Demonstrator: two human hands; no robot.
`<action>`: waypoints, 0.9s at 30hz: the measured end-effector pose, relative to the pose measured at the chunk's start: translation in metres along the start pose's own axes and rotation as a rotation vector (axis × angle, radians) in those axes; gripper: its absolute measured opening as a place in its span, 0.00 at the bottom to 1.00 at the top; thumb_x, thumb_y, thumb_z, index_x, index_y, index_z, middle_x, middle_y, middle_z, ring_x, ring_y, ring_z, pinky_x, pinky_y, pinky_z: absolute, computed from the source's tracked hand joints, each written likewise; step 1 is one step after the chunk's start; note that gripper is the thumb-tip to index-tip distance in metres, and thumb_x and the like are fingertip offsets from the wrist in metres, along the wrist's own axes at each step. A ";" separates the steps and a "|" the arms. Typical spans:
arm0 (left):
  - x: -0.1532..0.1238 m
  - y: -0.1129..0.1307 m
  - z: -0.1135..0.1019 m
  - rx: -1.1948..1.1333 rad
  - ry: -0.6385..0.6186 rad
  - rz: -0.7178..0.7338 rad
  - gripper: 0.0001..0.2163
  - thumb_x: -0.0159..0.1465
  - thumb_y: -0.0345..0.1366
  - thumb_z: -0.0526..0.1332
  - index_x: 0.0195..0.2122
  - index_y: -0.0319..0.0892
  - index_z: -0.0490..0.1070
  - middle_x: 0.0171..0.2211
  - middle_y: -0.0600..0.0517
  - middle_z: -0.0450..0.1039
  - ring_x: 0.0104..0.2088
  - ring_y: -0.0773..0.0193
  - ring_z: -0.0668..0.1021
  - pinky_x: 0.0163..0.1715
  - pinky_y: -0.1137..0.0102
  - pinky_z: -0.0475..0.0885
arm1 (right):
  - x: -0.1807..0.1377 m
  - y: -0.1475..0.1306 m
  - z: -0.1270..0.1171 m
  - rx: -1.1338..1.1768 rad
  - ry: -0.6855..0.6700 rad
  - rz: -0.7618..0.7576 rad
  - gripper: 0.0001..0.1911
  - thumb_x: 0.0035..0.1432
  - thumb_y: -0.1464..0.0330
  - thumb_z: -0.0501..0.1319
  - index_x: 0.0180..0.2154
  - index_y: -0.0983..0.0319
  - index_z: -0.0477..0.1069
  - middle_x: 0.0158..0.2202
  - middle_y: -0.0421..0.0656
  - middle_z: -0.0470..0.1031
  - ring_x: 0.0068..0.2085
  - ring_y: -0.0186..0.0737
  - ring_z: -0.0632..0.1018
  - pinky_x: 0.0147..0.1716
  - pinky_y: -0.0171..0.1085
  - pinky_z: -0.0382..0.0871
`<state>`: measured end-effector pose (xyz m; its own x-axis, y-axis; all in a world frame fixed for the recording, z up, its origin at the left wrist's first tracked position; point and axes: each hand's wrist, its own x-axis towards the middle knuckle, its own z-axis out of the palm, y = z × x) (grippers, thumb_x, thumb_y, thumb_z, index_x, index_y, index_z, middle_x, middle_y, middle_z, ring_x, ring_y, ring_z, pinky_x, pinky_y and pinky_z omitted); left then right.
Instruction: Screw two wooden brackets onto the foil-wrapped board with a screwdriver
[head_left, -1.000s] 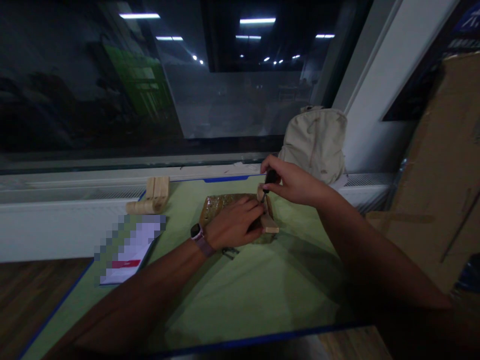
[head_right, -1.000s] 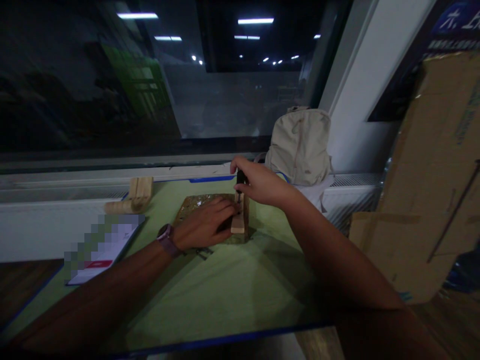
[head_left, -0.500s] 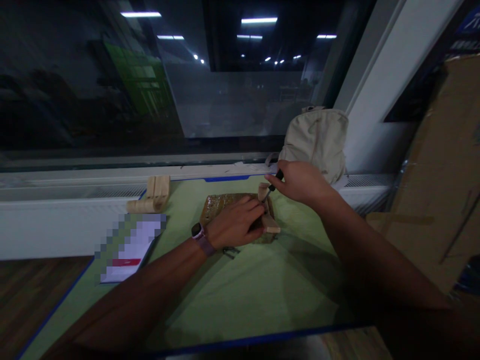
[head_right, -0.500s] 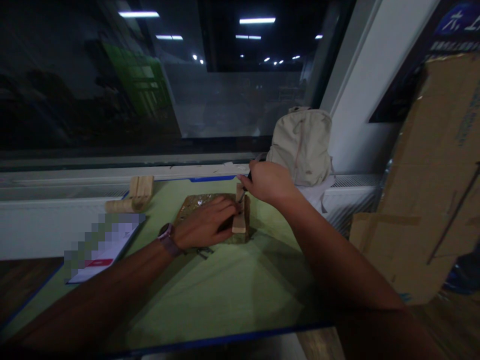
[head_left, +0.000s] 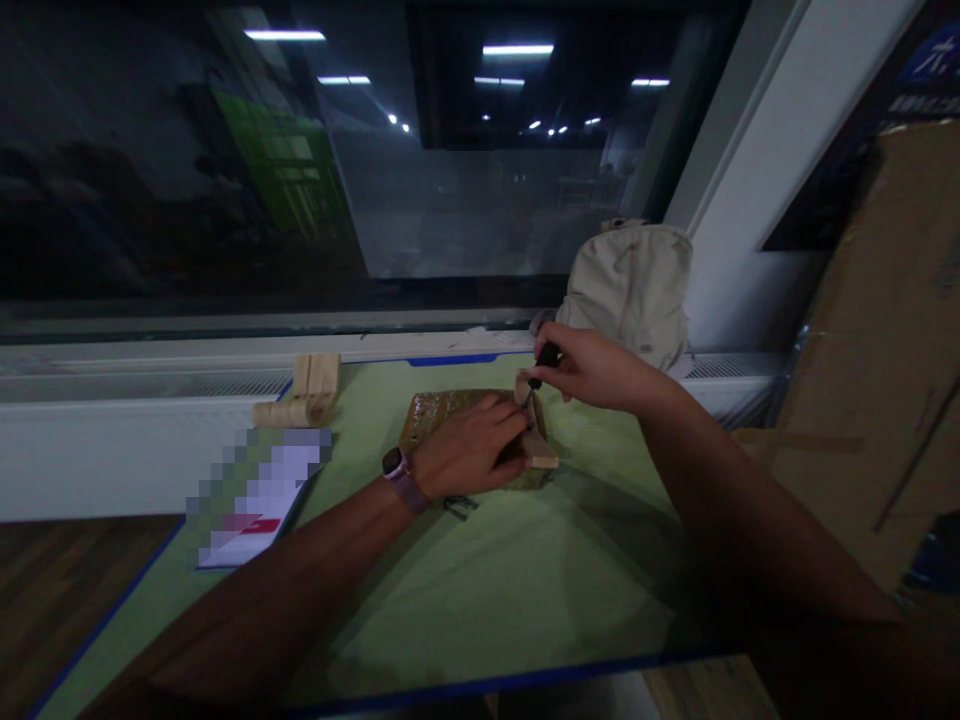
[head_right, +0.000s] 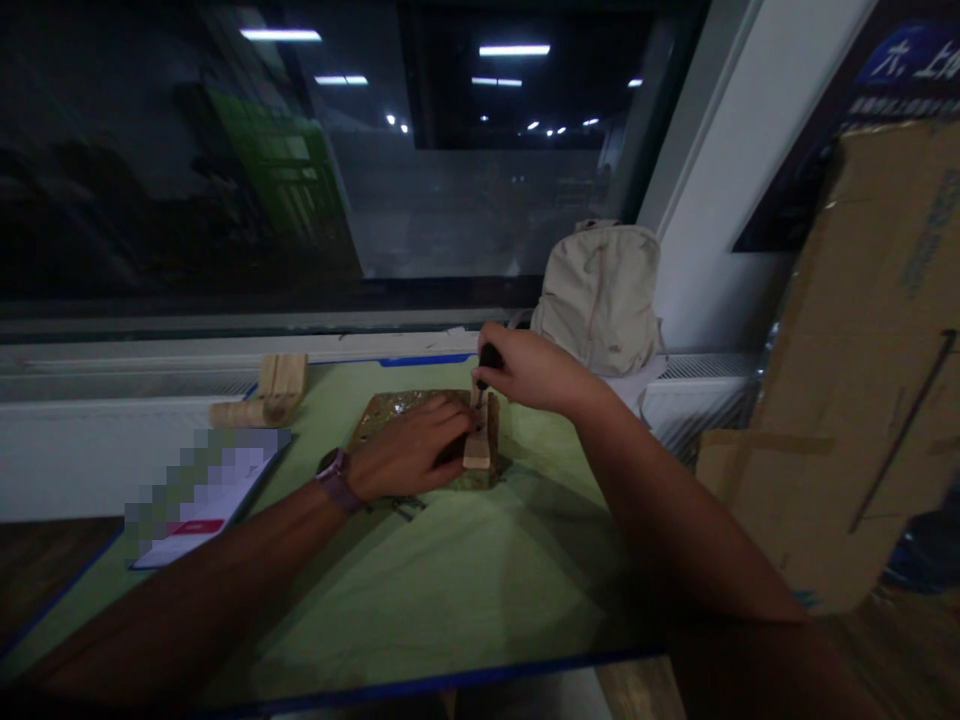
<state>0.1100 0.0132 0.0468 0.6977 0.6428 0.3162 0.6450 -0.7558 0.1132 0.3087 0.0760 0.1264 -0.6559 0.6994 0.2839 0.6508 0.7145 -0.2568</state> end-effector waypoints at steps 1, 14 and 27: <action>0.000 0.000 0.000 0.003 0.002 0.002 0.13 0.68 0.44 0.57 0.45 0.39 0.67 0.46 0.44 0.69 0.46 0.53 0.70 0.49 0.59 0.68 | 0.000 -0.002 -0.001 -0.043 0.005 0.008 0.08 0.61 0.65 0.61 0.40 0.62 0.69 0.33 0.43 0.77 0.33 0.40 0.75 0.31 0.35 0.60; 0.000 0.001 0.000 0.001 -0.010 -0.011 0.14 0.67 0.43 0.58 0.48 0.38 0.67 0.47 0.43 0.70 0.49 0.52 0.69 0.52 0.57 0.68 | -0.001 -0.001 0.004 -0.049 0.046 0.051 0.15 0.67 0.58 0.52 0.44 0.63 0.65 0.34 0.45 0.75 0.31 0.41 0.73 0.29 0.36 0.58; 0.000 0.000 0.001 0.017 0.007 -0.003 0.14 0.68 0.44 0.57 0.47 0.38 0.68 0.46 0.43 0.70 0.48 0.52 0.70 0.51 0.58 0.68 | 0.002 -0.017 0.004 -0.477 0.069 0.209 0.22 0.70 0.55 0.50 0.42 0.64 0.74 0.34 0.54 0.80 0.34 0.51 0.78 0.27 0.40 0.54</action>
<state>0.1104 0.0135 0.0455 0.6940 0.6438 0.3225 0.6520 -0.7519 0.0980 0.2940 0.0653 0.1275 -0.4776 0.8119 0.3358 0.8772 0.4622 0.1300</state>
